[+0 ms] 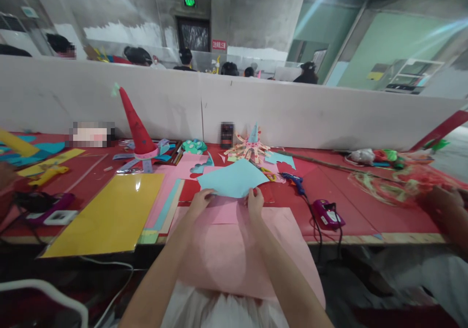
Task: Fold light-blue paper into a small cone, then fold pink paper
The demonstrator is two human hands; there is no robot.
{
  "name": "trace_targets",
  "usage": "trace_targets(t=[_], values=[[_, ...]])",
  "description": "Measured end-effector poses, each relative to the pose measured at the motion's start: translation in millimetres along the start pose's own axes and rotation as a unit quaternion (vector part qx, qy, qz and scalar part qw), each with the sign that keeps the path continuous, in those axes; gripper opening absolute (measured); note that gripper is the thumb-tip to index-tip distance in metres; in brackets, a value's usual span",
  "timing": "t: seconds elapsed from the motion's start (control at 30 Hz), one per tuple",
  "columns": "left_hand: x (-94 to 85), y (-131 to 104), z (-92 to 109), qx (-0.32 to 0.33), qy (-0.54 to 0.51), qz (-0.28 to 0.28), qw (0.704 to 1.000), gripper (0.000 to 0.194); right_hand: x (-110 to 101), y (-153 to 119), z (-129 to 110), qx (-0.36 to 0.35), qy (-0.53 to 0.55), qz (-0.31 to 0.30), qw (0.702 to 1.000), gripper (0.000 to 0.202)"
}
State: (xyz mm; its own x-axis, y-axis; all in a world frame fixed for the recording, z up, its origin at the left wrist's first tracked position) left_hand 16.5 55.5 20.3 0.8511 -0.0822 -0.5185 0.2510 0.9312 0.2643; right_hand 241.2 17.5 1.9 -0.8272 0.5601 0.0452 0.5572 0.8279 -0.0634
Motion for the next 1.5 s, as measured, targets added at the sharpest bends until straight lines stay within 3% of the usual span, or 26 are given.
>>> trace_targets(t=[0.17, 0.47, 0.7, 0.93, 1.07, 1.3, 1.5], values=[[-4.0, -2.1, -3.9, -0.041, -0.028, 0.010, 0.999, 0.012, -3.6, 0.9, -0.5, -0.008, 0.049, 0.011, 0.999, 0.051], [-15.5, -0.5, 3.6, -0.050, -0.064, 0.045, 0.996, 0.030, -10.2, 5.4, 5.0, 0.009, 0.144, 0.032, 0.989, 0.047], [-30.3, -3.0, 3.3, -0.051, -0.005, 0.153, 0.987, 0.029, -6.8, 5.6, 1.9, 0.016, 0.249, -0.050, 0.967, 0.046], [-22.3, 0.7, -4.4, -0.039, -0.076, 0.095, 0.992, 0.028, -3.2, 13.8, 7.0, 0.065, 0.306, -0.134, 0.940, 0.012], [-20.2, -0.2, -7.4, -0.054, -0.095, 0.089, 0.990, 0.027, -3.7, 15.0, -0.1, 0.056, 0.346, -0.155, 0.923, 0.009], [-14.4, 0.5, -5.6, -0.047, -0.087, 0.063, 0.993, 0.027, 13.9, 6.0, -0.9, 0.115, 0.309, -0.176, 0.928, 0.025], [-11.5, 1.1, -3.1, -0.012, -0.043, 0.049, 0.998, 0.023, 24.8, -0.9, 0.9, 0.032, 0.240, -0.204, 0.949, 0.055]])
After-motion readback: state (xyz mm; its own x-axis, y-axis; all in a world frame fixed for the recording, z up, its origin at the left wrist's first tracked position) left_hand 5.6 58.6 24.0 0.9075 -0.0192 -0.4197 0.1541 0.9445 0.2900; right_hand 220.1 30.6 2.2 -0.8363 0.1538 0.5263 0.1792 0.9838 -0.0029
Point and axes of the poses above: each hand's wrist, its own y-axis towards the middle knuckle, its own x-axis out of the palm, z = x × y, the point moved 6 cm from there along y, towards the middle knuckle, and after that the axes turned 2 degrees about -z, right-handed, at the moved point
